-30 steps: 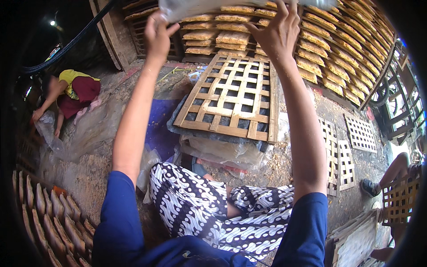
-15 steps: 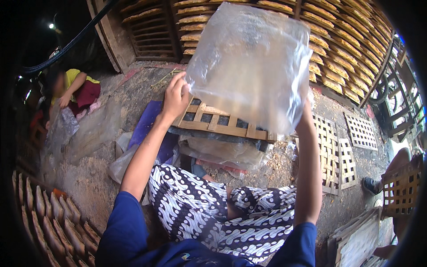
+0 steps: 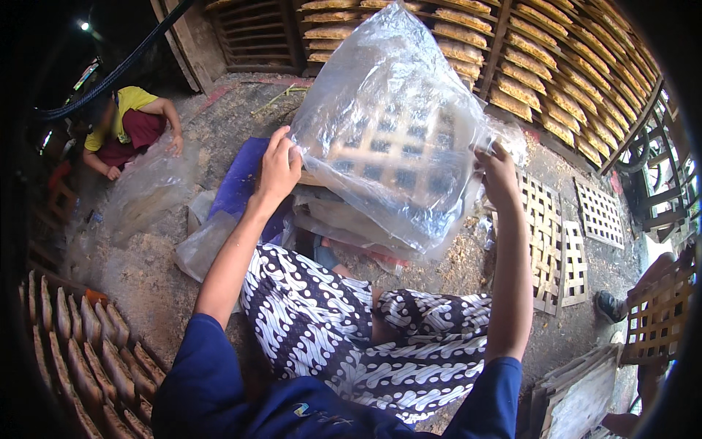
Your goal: The person sits on the floor and assembles rectangular food blocks by placing them between wooden lattice frames and wrapping them in plastic sheets. The person repeatedly picks up blocks, aligns them with frames, and folds the plastic around them.
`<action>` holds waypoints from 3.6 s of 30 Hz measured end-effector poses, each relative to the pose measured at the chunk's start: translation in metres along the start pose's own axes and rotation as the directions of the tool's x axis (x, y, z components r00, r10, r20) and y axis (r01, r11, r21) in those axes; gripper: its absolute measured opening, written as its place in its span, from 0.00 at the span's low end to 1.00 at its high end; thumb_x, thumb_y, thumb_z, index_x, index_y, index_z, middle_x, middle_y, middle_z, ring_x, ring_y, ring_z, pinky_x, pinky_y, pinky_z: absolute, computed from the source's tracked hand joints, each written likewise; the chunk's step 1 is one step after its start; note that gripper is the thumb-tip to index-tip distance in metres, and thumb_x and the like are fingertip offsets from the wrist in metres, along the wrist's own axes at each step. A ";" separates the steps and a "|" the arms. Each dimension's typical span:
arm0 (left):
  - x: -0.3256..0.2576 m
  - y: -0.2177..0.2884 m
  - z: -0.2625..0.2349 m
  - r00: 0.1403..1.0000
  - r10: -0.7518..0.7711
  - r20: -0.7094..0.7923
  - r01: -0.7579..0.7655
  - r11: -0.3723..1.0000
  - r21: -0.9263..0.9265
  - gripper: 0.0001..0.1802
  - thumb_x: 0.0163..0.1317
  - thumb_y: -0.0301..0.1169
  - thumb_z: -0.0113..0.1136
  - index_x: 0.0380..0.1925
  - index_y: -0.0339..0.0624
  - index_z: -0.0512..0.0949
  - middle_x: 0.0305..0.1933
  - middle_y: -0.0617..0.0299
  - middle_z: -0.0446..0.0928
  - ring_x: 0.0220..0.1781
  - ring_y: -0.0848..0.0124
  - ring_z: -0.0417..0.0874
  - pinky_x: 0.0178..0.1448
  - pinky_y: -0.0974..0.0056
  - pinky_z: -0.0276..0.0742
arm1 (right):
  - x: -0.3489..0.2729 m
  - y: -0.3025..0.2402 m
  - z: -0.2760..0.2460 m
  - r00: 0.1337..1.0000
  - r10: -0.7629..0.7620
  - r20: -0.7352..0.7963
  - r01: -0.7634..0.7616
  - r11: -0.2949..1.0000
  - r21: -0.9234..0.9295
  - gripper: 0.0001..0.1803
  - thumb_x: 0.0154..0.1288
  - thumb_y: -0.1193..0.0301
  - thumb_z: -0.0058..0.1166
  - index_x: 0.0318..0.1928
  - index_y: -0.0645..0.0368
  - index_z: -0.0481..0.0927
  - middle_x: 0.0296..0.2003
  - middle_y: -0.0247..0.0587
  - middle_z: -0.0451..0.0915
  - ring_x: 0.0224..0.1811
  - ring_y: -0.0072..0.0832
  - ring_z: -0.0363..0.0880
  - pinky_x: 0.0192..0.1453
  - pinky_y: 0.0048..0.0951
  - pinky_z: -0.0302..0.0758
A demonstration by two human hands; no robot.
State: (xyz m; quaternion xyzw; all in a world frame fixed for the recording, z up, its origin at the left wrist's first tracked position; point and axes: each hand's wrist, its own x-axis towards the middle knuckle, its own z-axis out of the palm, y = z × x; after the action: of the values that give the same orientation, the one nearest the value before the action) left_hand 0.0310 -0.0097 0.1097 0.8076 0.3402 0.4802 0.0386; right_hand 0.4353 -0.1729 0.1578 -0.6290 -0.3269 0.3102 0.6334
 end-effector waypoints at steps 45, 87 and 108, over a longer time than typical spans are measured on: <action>-0.037 0.013 -0.075 0.957 0.060 0.283 -0.032 0.994 -0.103 0.20 0.56 0.29 0.64 0.50 0.38 0.79 0.60 0.49 0.75 0.62 0.53 0.76 0.66 0.54 0.69 | 0.016 0.080 -0.091 0.984 -0.132 -0.120 0.089 0.945 -0.316 0.26 0.69 0.61 0.56 0.61 0.64 0.72 0.54 0.45 0.80 0.54 0.31 0.79 0.50 0.32 0.78; -0.128 0.029 0.000 0.849 -0.239 0.471 0.353 0.920 -0.170 0.05 0.63 0.26 0.60 0.35 0.36 0.81 0.31 0.62 0.79 0.27 0.75 0.78 0.32 0.70 0.71 | -0.155 0.181 -0.205 0.898 0.280 -0.340 -0.345 -0.033 -0.938 0.52 0.41 0.54 0.74 0.62 0.71 0.63 0.58 0.65 0.67 0.58 0.58 0.73 0.58 0.47 0.76; -0.131 0.025 0.000 0.852 -0.248 0.462 0.368 0.910 -0.190 0.04 0.61 0.25 0.61 0.34 0.35 0.80 0.31 0.59 0.80 0.26 0.72 0.78 0.30 0.68 0.71 | -0.125 0.055 -0.258 0.738 -0.516 -0.435 -0.379 0.216 -0.900 0.13 0.73 0.60 0.45 0.47 0.50 0.80 0.33 0.49 0.84 0.32 0.44 0.85 0.35 0.45 0.79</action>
State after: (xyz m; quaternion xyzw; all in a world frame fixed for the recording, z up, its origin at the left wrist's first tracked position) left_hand 0.0033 -0.1059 0.0216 0.8139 0.3805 0.3209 0.2997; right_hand 0.5693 -0.4258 0.1014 -0.9259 -0.2240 -0.2461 0.1785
